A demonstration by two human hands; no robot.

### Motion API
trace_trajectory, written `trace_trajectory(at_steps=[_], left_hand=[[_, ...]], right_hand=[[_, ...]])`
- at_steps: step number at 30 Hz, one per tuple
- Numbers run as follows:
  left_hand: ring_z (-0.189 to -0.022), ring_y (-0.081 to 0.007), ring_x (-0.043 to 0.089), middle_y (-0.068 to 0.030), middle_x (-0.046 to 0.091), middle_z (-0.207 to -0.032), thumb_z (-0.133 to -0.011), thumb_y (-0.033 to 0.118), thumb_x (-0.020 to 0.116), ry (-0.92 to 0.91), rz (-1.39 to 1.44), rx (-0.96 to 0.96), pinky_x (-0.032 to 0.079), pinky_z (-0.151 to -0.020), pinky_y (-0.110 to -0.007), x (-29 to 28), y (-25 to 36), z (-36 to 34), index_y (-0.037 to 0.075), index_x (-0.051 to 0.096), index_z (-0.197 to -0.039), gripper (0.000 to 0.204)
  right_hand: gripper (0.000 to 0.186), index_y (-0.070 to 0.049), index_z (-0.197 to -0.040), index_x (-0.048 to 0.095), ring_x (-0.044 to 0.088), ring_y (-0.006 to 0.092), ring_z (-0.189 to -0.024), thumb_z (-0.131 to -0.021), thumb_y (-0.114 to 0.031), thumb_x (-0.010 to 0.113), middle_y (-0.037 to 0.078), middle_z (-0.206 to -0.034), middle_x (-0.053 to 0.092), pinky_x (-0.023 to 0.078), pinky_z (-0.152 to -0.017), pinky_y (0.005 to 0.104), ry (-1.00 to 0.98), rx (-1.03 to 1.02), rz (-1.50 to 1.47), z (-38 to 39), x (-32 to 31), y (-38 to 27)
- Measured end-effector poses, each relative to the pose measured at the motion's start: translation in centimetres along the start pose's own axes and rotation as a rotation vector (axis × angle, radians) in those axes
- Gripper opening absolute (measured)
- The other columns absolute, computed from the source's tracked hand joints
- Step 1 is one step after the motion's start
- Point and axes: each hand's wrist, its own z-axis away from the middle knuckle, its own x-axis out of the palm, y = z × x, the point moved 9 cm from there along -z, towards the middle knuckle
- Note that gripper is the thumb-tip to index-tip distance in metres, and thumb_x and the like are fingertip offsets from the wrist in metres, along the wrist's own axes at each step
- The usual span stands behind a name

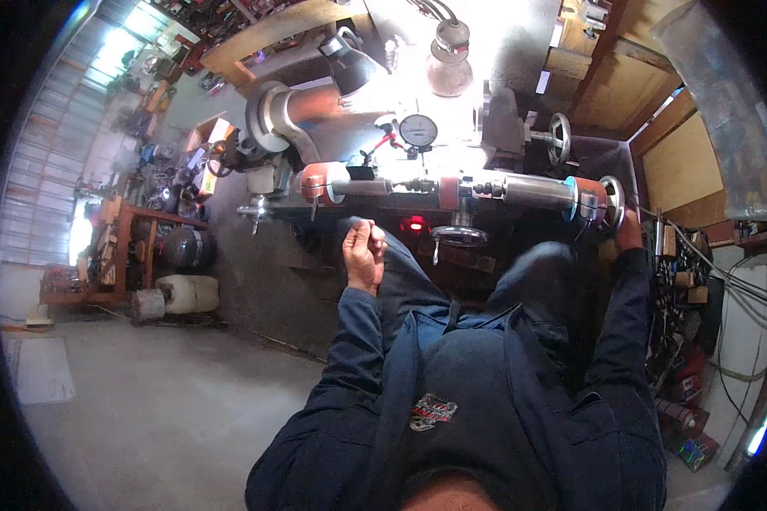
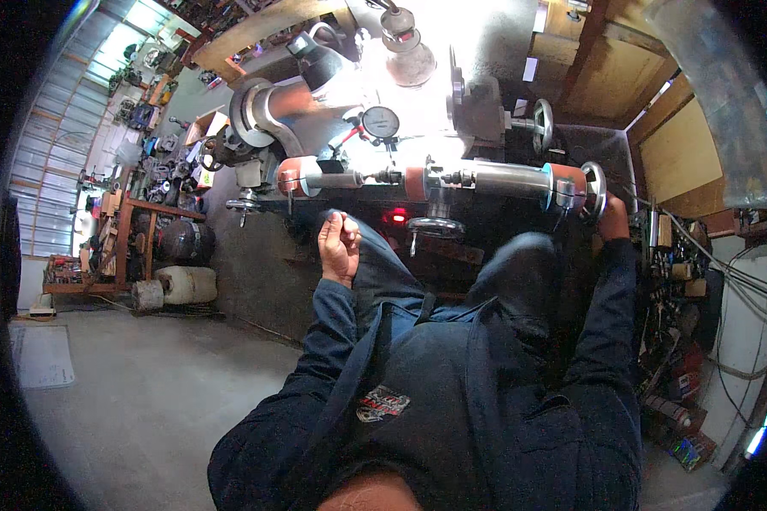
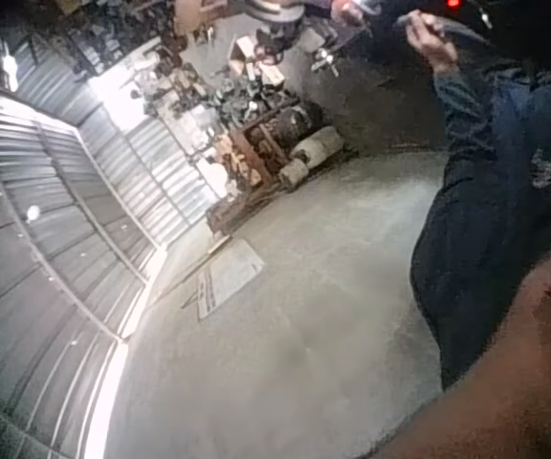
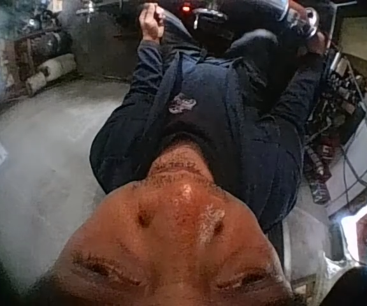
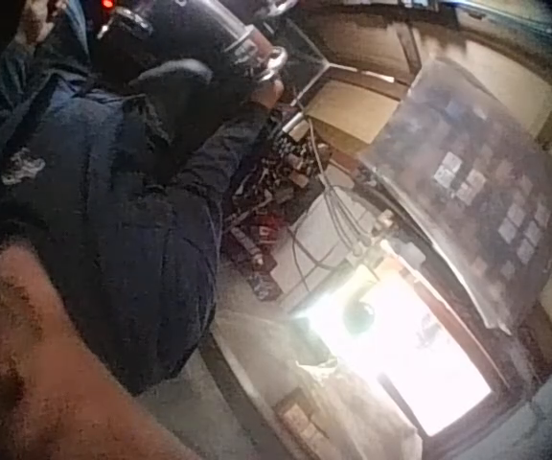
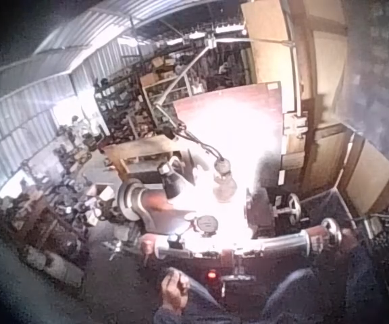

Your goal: Measuring the runout of a motorcycle crankshaft using a dial indicator on a stand.

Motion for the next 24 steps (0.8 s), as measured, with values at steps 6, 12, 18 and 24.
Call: trace_trajectory(at_steps=[6, 12, 18, 24], left_hand=[[-0.06, -0.0081, 0.047, -0.0004, 0.055, -0.07, -0.101, 0.021, 0.056, -0.005, 0.006, 0.004, 0.036, -0.05, -0.022, -0.2, -0.2, -0.1, 0.006, 0.063, -0.096, 0.017], [-0.059, -0.0083, 0.047, -0.0007, 0.054, -0.07, -0.101, 0.02, 0.055, -0.017, 0.002, 0.003, 0.036, -0.05, -0.022, -0.3, -0.1, -0.1, 0.006, 0.063, -0.096, 0.017], [-0.059, -0.0081, 0.047, -0.0009, 0.054, -0.07, -0.101, 0.02, 0.055, -0.023, -0.014, 0.02, 0.035, -0.049, -0.022, 0.1, 0.0, 0.0, 0.005, 0.062, -0.096, 0.017], [-0.058, -0.0073, 0.043, 0.0007, 0.051, -0.069, -0.102, 0.022, 0.053, -0.022, -0.104, 0.078, 0.035, -0.049, -0.021, 2.6, 1.9, 0.5, 0.005, 0.061, -0.097, 0.019]], right_hand=[[0.028, 0.003, -0.1, 0.068, 0.06, 0.0124, -0.077, -0.096, -0.024, 0.058, 0.004, -0.083, 0.067, 0.047, -0.067, 0.031, -0.006, 0.374, -0.07, 2.1, 0.3, 0.6], [0.023, -0.003, -0.098, 0.069, 0.05, 0.0071, -0.067, -0.097, -0.024, 0.059, -0.003, -0.073, 0.057, 0.04, -0.059, 0.0264, -0.082, 0.399, -0.193, 4.3, -0.9, -0.1], [0.02, -0.004, -0.098, 0.067, 0.043, 0.0039, -0.065, -0.097, -0.023, 0.06, -0.007, -0.073, 0.051, 0.034, -0.058, 0.0221, -0.09, 0.269, -0.276, 3.7, -4.0, -4.6], [0.024, -0.002, -0.1, 0.068, 0.045, 0.0037, -0.071, -0.099, -0.024, 0.058, -0.007, -0.078, 0.053, 0.037, -0.065, 0.0213, 0.024, 0.042, -0.182, 0.0, -4.6, -10.1]])
